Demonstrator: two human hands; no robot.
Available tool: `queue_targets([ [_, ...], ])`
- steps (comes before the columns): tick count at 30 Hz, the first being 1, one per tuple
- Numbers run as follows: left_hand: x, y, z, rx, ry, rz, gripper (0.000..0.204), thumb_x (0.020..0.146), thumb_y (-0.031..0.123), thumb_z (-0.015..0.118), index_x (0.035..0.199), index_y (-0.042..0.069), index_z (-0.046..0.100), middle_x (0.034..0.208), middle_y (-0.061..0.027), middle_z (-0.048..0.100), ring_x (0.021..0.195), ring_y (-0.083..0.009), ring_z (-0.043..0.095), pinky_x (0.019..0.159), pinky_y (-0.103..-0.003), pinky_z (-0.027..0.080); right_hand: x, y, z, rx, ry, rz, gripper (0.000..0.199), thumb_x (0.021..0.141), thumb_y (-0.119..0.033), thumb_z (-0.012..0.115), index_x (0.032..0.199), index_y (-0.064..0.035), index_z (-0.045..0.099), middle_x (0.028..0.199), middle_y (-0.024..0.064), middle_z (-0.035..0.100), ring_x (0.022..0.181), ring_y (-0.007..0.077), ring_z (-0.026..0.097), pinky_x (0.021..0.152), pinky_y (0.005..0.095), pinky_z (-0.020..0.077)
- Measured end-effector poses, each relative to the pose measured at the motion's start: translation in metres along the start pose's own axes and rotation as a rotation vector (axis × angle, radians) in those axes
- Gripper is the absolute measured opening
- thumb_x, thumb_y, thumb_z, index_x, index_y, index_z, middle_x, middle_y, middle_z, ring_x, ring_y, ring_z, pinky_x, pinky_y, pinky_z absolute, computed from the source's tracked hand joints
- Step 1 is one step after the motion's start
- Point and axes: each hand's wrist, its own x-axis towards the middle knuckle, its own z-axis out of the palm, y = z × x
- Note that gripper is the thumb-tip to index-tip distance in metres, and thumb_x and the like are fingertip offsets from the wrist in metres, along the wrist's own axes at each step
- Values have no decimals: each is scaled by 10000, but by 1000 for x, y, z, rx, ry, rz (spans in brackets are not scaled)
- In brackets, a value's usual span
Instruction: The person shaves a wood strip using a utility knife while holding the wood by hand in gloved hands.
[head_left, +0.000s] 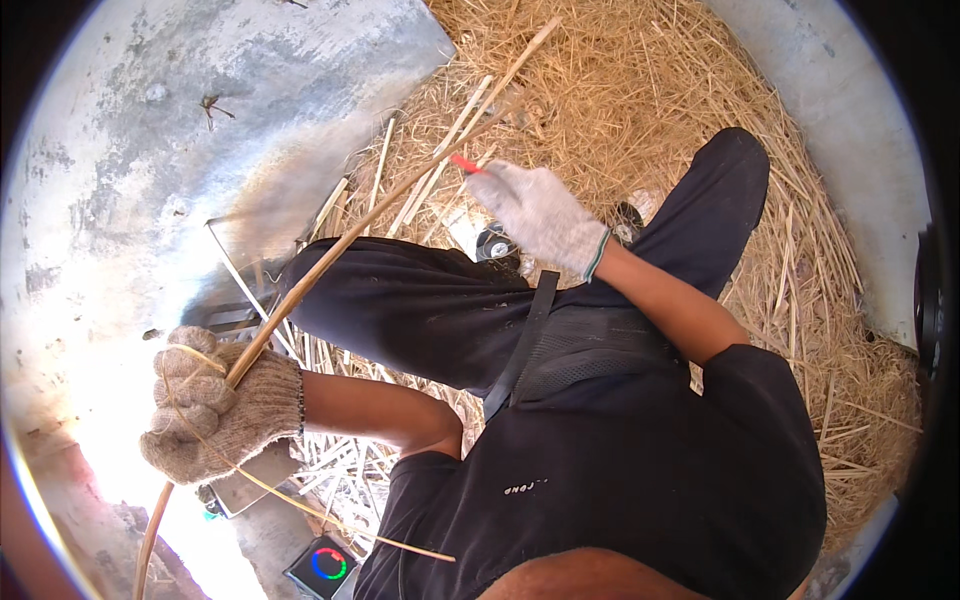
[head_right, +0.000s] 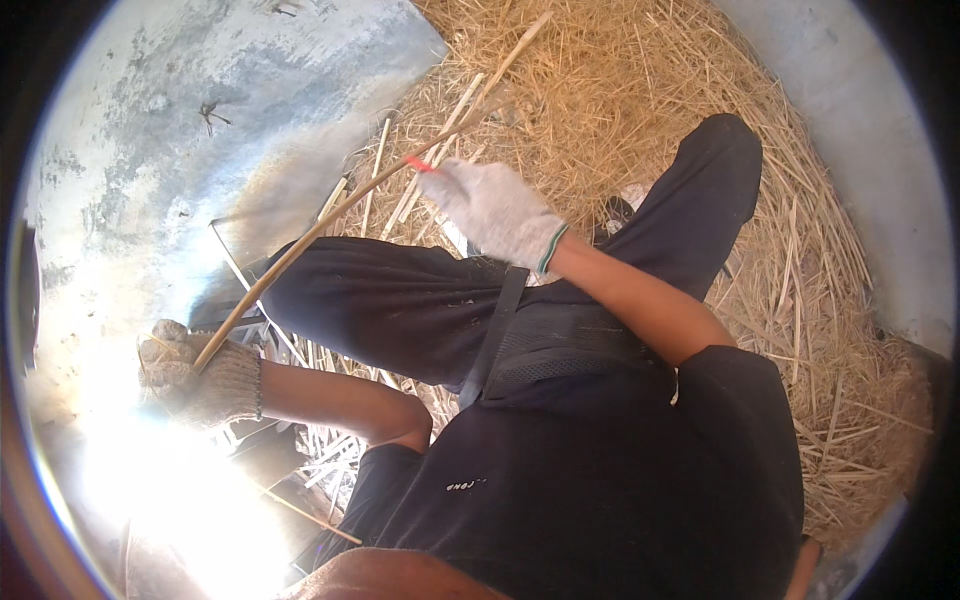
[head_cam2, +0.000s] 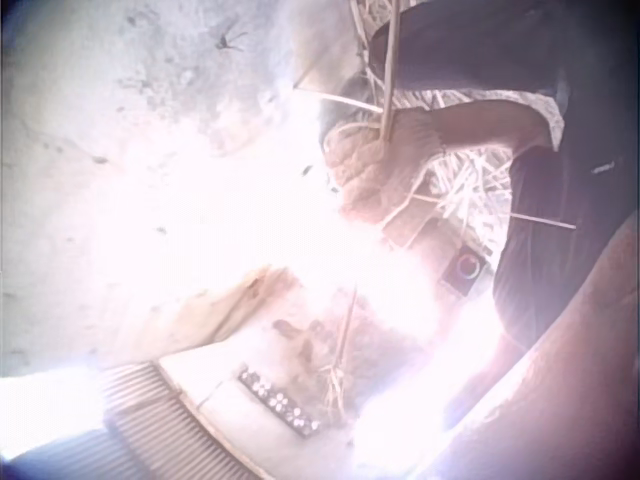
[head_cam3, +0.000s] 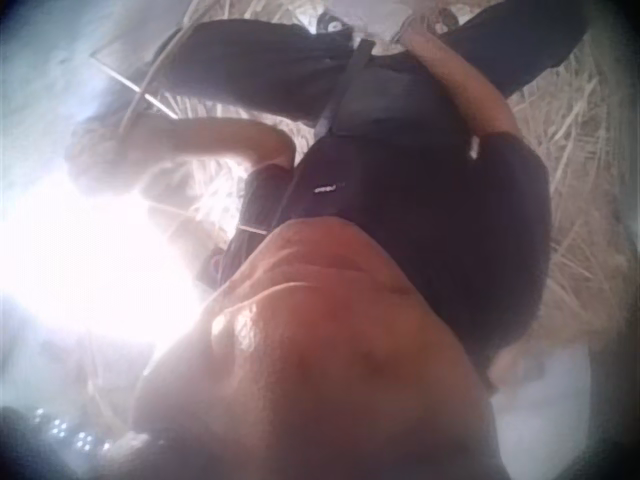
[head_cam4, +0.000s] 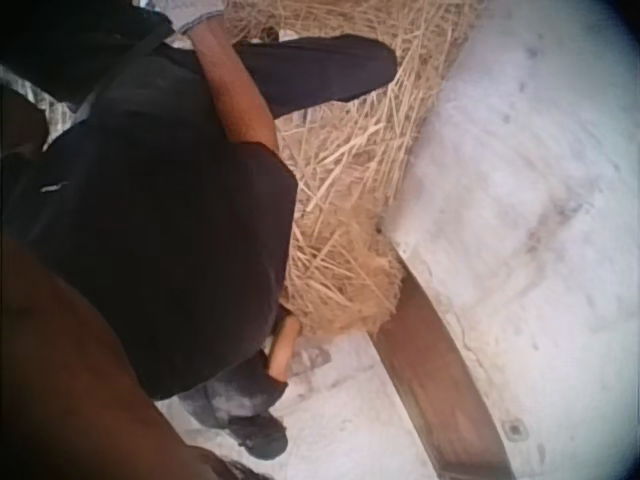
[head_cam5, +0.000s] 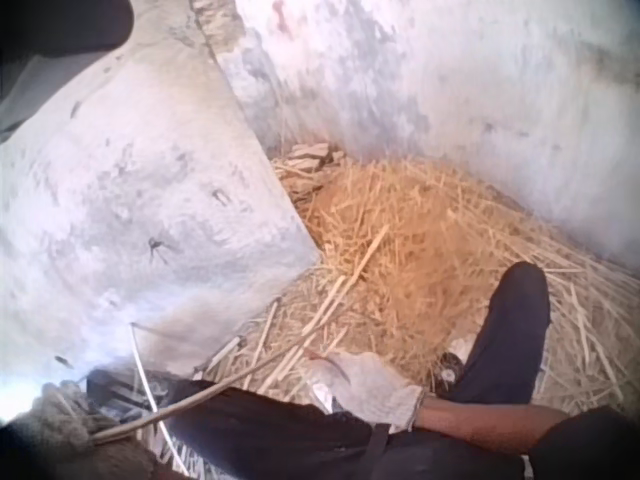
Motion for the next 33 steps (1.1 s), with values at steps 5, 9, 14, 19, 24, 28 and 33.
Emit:
queue_targets([
  [5,0,-5,7,39,8,10,515,987,369,349,494,221,366,405,36,340,390,-104,290,471,-299,276,-10,-24,23,-31,38,-178,311,1013,-319,587,1011,-14,644,665,243,600,646,432,636,538,487,454],
  [9,7,-6,7,10,-169,22,507,990,378,334,517,210,399,433,25,384,423,-118,313,503,-312,291,5,-6,29,-170,52,-30,448,1044,-398,480,985,16,643,689,246,629,655,442,649,544,493,475],
  [14,6,-11,10,-82,-261,32,487,985,373,346,531,206,403,447,23,395,438,-119,319,517,-313,293,57,117,5,-416,11,263,689,1047,-537,313,930,58,640,738,279,660,675,460,662,587,526,514],
  [19,-1,-11,11,-21,-71,31,473,967,349,389,514,220,353,422,38,341,400,-99,288,477,-292,264,43,53,0,-200,54,123,599,1032,-513,411,1018,38,644,665,233,638,600,421,652,539,471,499],
  [24,-4,-10,24,61,166,27,479,949,325,432,497,233,303,397,52,287,362,-79,256,437,-271,236,-8,-19,16,-46,12,-230,277,992,-286,617,1055,-17,636,606,209,596,567,401,638,508,463,468],
  [28,-1,-5,34,105,392,25,492,933,303,461,484,242,269,381,58,256,337,-67,237,404,-252,215,-4,-8,28,-81,75,-172,282,992,-317,612,1005,-36,632,586,211,582,553,424,613,497,490,454],
  [33,13,-4,-22,-155,229,-108,495,913,277,486,485,245,240,384,50,246,324,-72,228,367,-220,202,15,15,42,-255,139,-252,385,1010,-421,542,1045,-48,630,572,183,584,533,396,624,497,492,480],
])
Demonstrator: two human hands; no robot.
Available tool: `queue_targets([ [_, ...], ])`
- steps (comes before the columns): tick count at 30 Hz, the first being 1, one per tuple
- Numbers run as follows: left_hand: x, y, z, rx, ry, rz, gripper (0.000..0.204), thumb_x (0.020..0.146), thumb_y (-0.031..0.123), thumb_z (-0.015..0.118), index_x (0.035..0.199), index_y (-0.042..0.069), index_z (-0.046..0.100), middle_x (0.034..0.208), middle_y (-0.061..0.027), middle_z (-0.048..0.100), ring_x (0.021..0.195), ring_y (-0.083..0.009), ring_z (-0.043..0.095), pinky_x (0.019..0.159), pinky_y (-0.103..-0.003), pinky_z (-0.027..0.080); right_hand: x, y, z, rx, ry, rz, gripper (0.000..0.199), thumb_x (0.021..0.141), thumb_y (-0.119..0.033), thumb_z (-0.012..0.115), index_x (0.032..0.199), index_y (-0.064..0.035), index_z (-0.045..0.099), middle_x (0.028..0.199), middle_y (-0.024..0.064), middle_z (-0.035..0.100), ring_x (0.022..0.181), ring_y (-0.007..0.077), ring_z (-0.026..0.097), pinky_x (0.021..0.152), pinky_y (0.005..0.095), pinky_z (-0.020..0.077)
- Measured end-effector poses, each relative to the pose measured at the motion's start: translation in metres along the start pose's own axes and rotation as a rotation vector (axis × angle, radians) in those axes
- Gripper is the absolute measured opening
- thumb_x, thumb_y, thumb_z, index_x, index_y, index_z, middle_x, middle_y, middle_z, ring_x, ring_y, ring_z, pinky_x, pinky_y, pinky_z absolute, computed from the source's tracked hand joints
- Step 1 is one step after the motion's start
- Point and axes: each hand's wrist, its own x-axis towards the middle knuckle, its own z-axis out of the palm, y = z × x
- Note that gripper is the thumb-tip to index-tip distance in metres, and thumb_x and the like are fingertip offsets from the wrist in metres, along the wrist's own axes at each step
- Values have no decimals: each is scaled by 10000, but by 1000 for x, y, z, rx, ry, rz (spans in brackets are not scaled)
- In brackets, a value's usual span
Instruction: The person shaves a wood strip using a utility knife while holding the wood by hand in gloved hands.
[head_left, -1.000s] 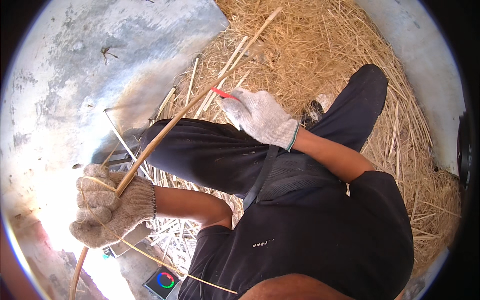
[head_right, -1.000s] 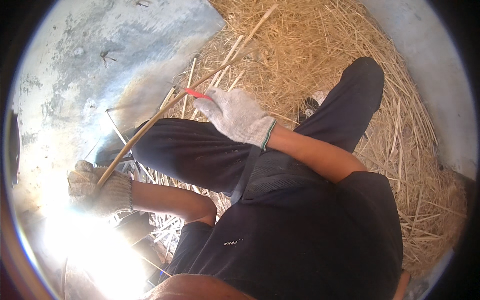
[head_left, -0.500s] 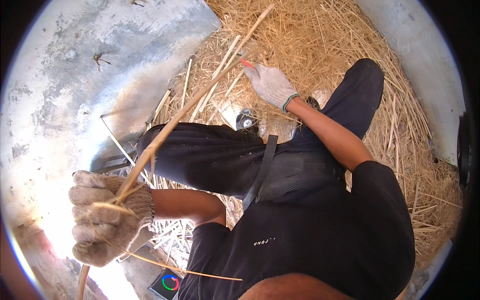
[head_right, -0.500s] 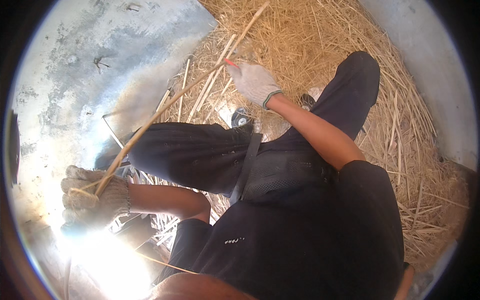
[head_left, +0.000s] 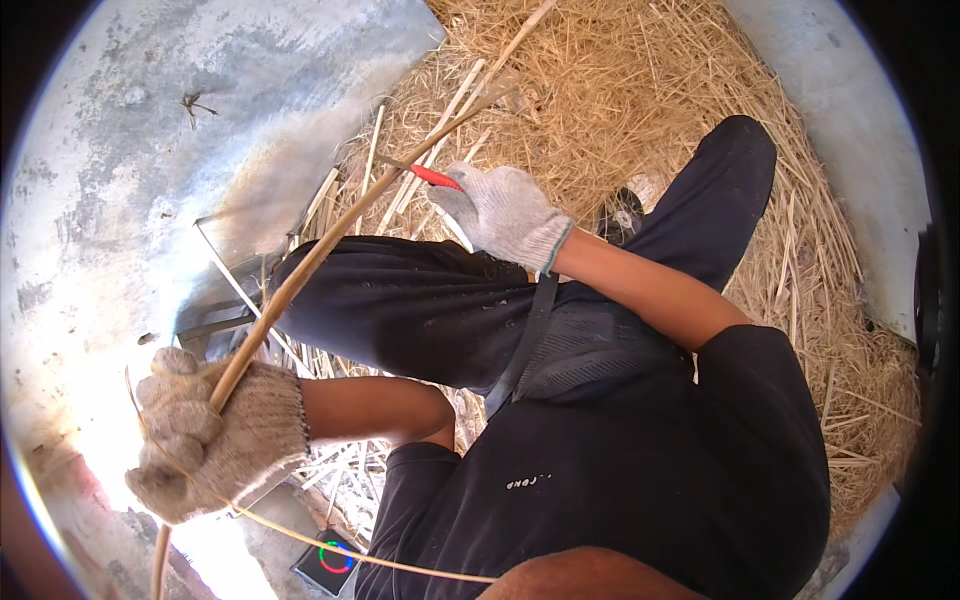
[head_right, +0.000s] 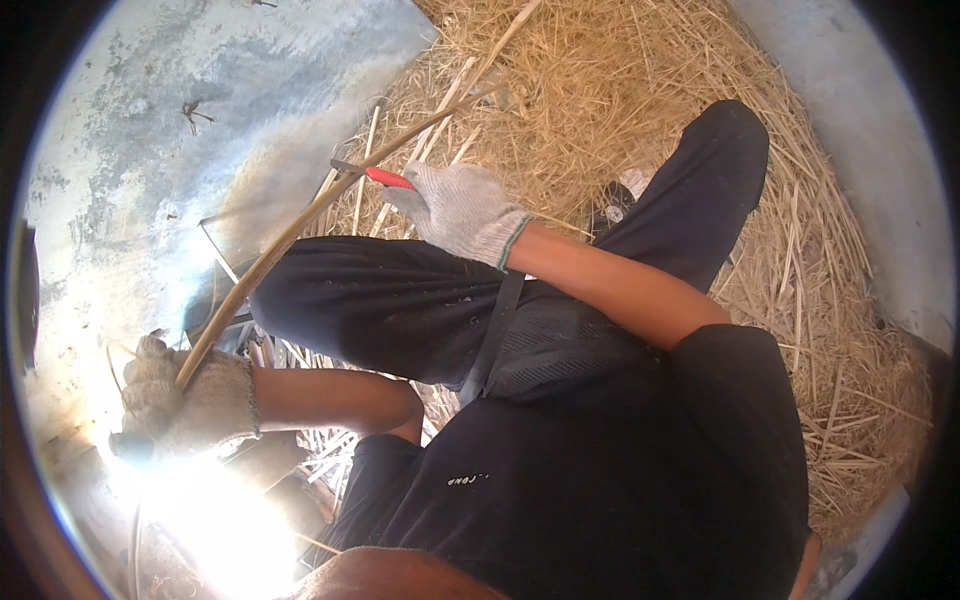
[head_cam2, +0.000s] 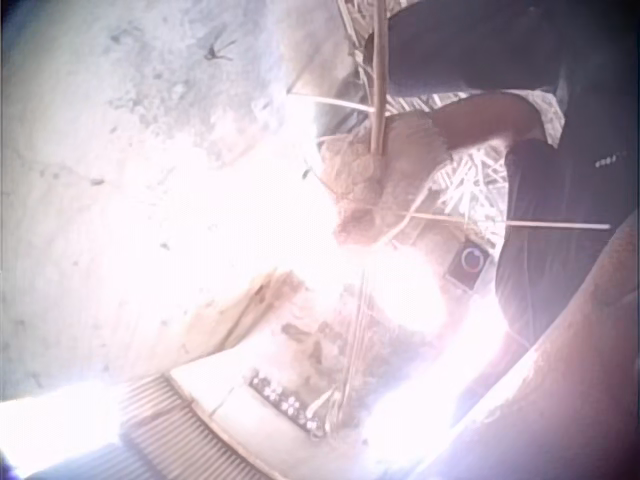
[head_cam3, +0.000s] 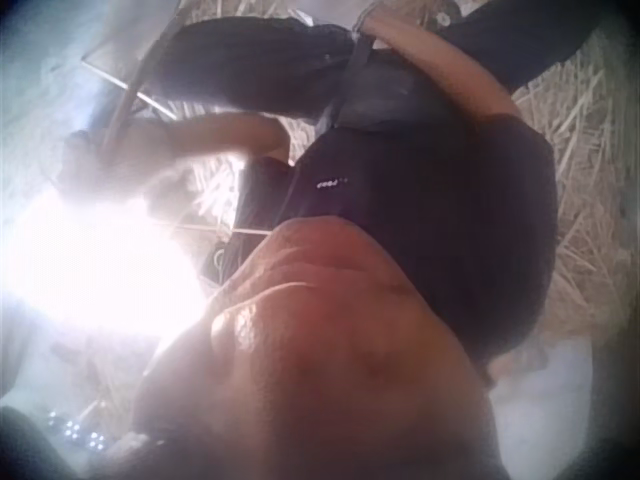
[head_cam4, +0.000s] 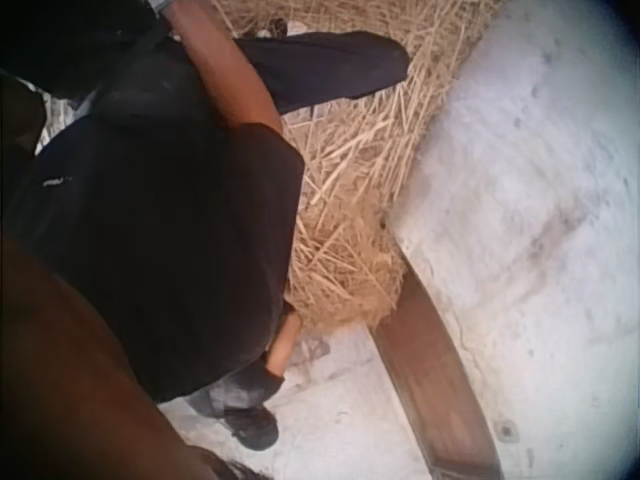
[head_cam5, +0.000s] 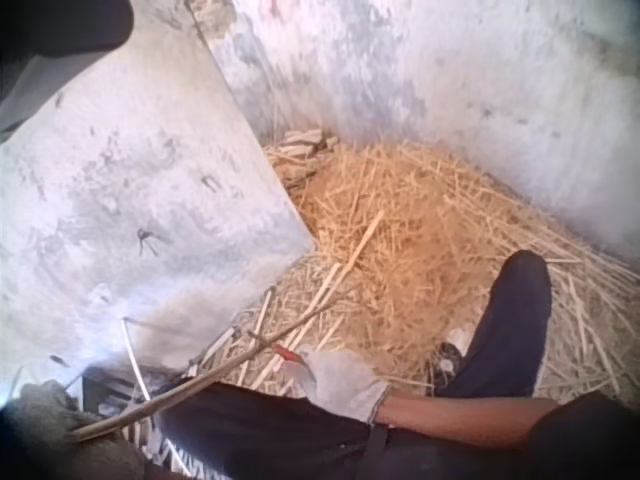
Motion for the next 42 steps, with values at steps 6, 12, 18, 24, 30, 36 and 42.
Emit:
queue_targets([
  [6,-23,-14,5,31,-207,59,475,920,291,479,499,236,268,399,44,270,344,-81,251,377,-231,214,23,136,13,-365,-263,341,574,1048,-490,372,1063,22,632,692,215,659,641,374,682,565,485,530],
  [12,-21,-9,5,76,-226,78,458,927,305,472,512,227,296,415,38,295,364,-89,274,388,-242,226,39,59,-26,-37,-121,305,615,1050,-518,368,1062,29,648,702,242,654,650,377,681,576,501,505],
  [18,-21,-13,8,78,-285,72,444,934,320,466,525,218,324,431,32,319,385,-98,296,398,-253,238,-14,-57,-43,324,-155,75,321,1006,-323,592,1028,-6,633,652,222,611,608,411,647,546,485,481],
  [24,-23,-11,9,89,-292,90,435,941,334,459,539,209,352,447,26,344,405,-107,319,409,-263,250,-13,-40,-14,135,4,-87,291,995,-316,605,985,-27,629,589,206,574,555,427,603,509,509,447],
  [30,-15,-14,2,89,-289,85,429,948,348,452,552,200,380,463,20,368,426,-116,342,419,-274,262,4,-9,1,-24,-132,112,399,1042,-383,479,1043,-8,617,599,191,598,535,396,621,491,469,488],
  [36,-33,-5,6,61,-253,128,427,955,362,446,565,191,409,479,14,393,446,-125,365,430,-285,274,-8,144,-11,-553,-319,103,503,1073,-432,363,1080,4,615,642,214,617,635,333,684,536,456,530],
  [42,-16,-5,-4,68,-280,117,430,962,376,439,579,182,437,495,8,417,466,-134,387,440,-296,286,-21,-28,-51,234,-96,88,352,1016,-357,567,1029,-10,628,606,198,589,593,366,657,537,452,487],
])
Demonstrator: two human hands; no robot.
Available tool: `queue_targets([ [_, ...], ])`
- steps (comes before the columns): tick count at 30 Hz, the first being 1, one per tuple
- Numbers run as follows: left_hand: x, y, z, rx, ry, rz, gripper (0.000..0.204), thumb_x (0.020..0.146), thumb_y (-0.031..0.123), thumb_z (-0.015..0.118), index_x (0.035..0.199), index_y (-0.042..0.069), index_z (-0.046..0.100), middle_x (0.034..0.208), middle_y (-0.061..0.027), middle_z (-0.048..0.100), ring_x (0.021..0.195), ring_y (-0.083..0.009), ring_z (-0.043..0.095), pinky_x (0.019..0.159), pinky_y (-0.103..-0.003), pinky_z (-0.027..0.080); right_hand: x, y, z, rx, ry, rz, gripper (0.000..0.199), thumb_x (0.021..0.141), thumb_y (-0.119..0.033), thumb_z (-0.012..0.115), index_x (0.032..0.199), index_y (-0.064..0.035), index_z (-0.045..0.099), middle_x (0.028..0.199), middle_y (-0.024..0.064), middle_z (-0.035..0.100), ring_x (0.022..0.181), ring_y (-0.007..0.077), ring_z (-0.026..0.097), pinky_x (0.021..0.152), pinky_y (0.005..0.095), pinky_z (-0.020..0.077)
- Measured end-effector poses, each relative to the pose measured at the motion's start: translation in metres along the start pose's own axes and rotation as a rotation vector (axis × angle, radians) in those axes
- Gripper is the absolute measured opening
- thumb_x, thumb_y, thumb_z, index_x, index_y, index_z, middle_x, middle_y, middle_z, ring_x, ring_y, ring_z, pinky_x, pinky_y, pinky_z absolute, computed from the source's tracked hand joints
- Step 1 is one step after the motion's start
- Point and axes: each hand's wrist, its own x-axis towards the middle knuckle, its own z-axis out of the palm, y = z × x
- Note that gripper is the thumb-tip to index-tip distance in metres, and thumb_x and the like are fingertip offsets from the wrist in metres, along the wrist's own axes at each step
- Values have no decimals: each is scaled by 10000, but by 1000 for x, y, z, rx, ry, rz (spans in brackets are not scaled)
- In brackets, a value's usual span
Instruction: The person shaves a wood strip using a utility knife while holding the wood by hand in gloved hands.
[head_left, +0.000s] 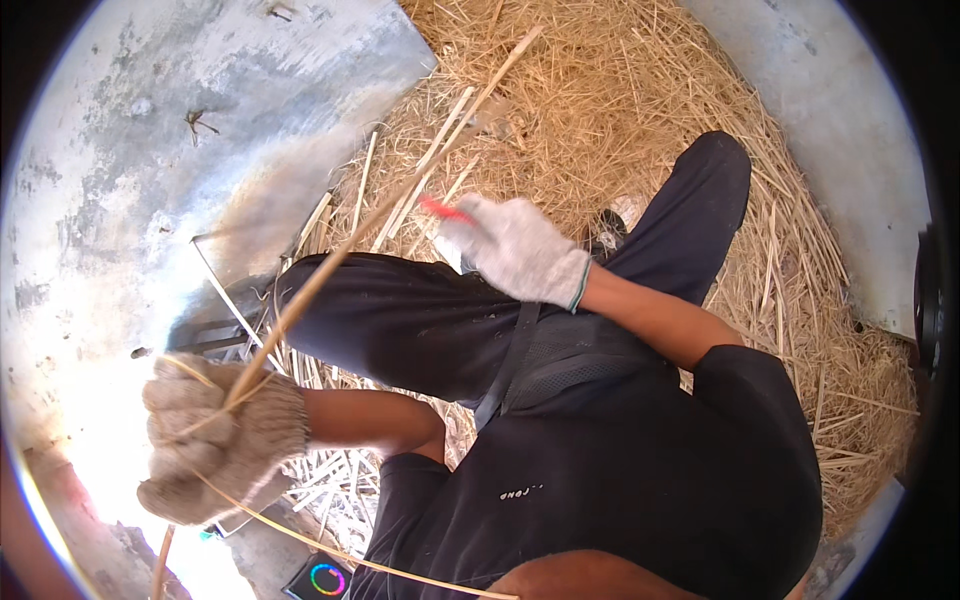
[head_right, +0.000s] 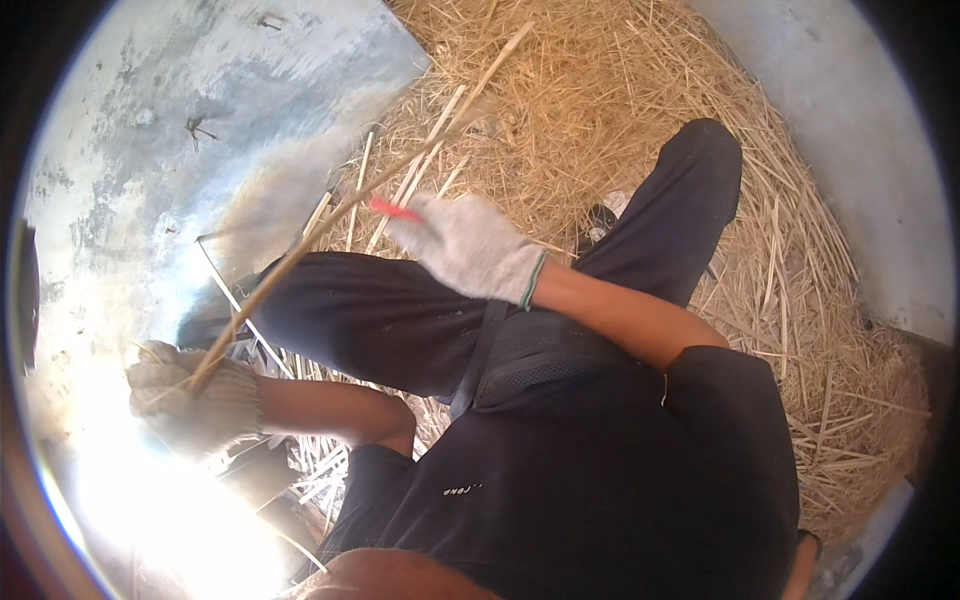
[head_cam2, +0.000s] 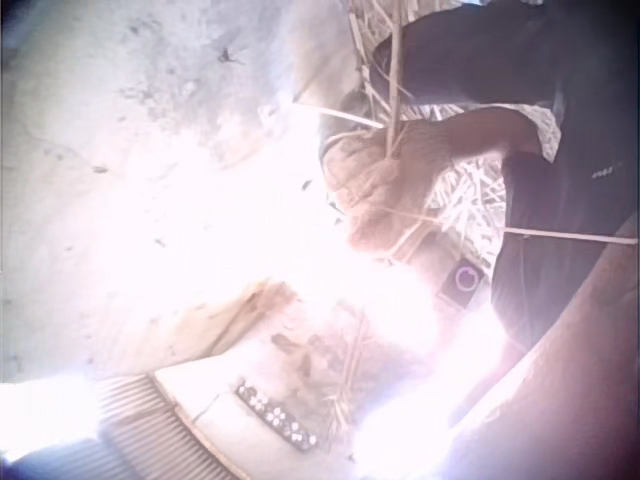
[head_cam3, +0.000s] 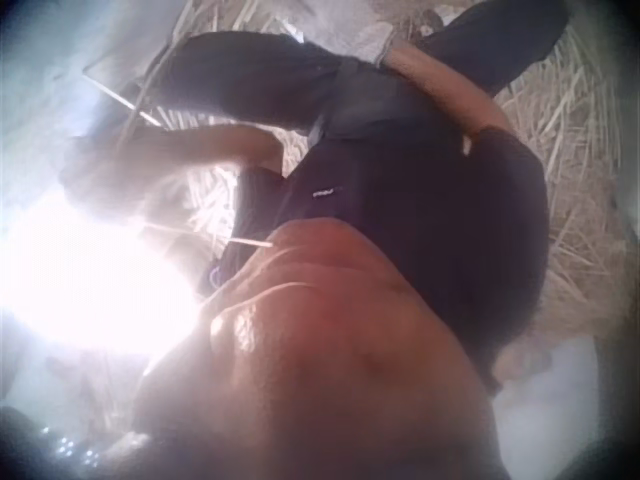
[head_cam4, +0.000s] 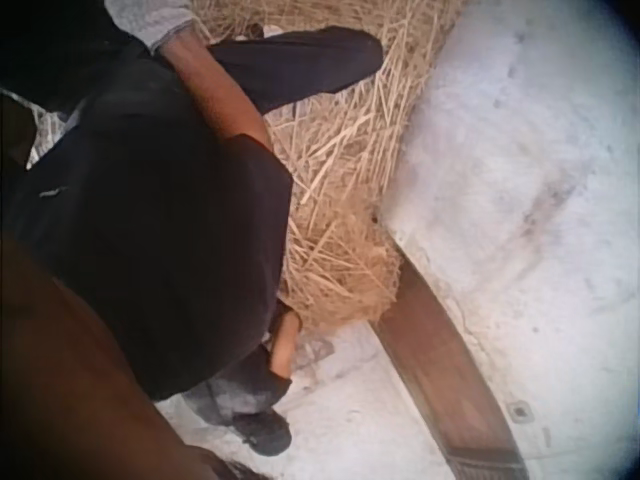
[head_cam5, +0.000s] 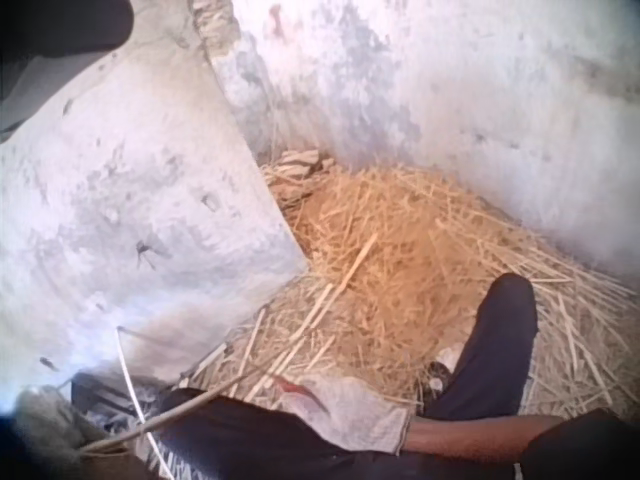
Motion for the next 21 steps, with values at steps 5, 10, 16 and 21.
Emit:
queue_targets([
  [5,17,13,-6,-8,-107,66,435,968,388,434,590,174,460,508,2,438,483,-141,406,449,-305,296,4,-13,2,27,45,-99,326,1025,-344,571,994,-25,629,640,183,593,577,343,634,545,436,457],
  [10,-14,-14,8,139,-329,157,443,973,400,428,601,166,484,521,-3,458,500,-149,425,458,-315,306,5,-8,-13,101,77,11,335,1040,-349,552,981,-24,615,625,163,569,546,324,603,529,420,437],
  [16,-36,-35,31,-85,-311,70,520,979,464,371,585,140,471,510,-22,449,509,-155,415,516,-328,351,-3,-1,-16,44,52,-34,311,1038,-327,544,982,-28,608,631,181,568,578,368,613,533,447,440],
  [21,-44,4,11,29,189,107,387,985,354,448,653,166,514,514,6,519,536,-131,530,523,-324,416,-6,-13,-22,152,86,-37,320,1041,-326,537,974,-21,604,635,177,565,585,365,608,539,435,441],
])
